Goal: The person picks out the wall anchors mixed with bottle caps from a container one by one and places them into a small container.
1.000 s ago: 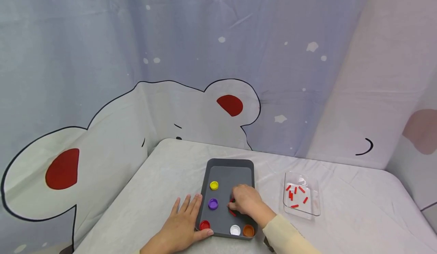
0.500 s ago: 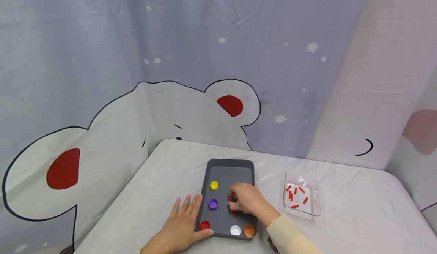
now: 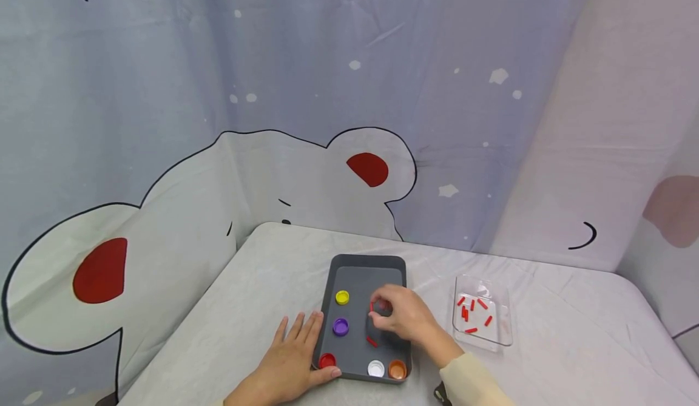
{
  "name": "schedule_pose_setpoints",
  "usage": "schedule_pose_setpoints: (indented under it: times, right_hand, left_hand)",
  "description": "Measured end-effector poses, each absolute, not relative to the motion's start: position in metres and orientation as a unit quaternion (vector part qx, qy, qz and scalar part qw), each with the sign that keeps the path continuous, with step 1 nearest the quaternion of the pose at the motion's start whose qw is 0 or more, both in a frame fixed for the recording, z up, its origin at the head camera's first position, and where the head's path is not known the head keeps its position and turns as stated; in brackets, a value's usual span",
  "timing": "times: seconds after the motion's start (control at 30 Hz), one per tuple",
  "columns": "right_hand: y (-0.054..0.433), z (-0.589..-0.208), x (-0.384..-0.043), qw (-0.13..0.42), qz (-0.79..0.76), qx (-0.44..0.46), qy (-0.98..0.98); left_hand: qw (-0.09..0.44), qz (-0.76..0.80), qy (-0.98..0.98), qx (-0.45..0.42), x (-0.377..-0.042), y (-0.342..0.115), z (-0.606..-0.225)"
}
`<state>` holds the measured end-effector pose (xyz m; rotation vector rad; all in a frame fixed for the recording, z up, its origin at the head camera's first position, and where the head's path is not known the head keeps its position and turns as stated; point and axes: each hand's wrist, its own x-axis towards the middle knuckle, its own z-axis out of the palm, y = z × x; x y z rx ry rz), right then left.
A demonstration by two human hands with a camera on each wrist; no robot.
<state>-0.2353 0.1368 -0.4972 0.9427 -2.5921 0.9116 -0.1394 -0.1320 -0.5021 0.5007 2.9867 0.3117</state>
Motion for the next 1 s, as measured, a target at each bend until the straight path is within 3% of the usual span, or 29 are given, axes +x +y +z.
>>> schedule_pose_setpoints:
  times: [0.4, 1.0]
  right_hand:
    - [0.171, -0.491, -0.225, 0.163, 0.426, 0.279, -0.845]
    - [0.238, -0.48, -0.217, 0.214, 0.413, 0.224, -0.857]
  left_hand:
    - [0.053, 0.101, 0.98, 0.164, -0.14, -0.131, -0.503]
    - [0.053, 0.104, 0.979, 0.165, -0.14, -0.13, -0.501]
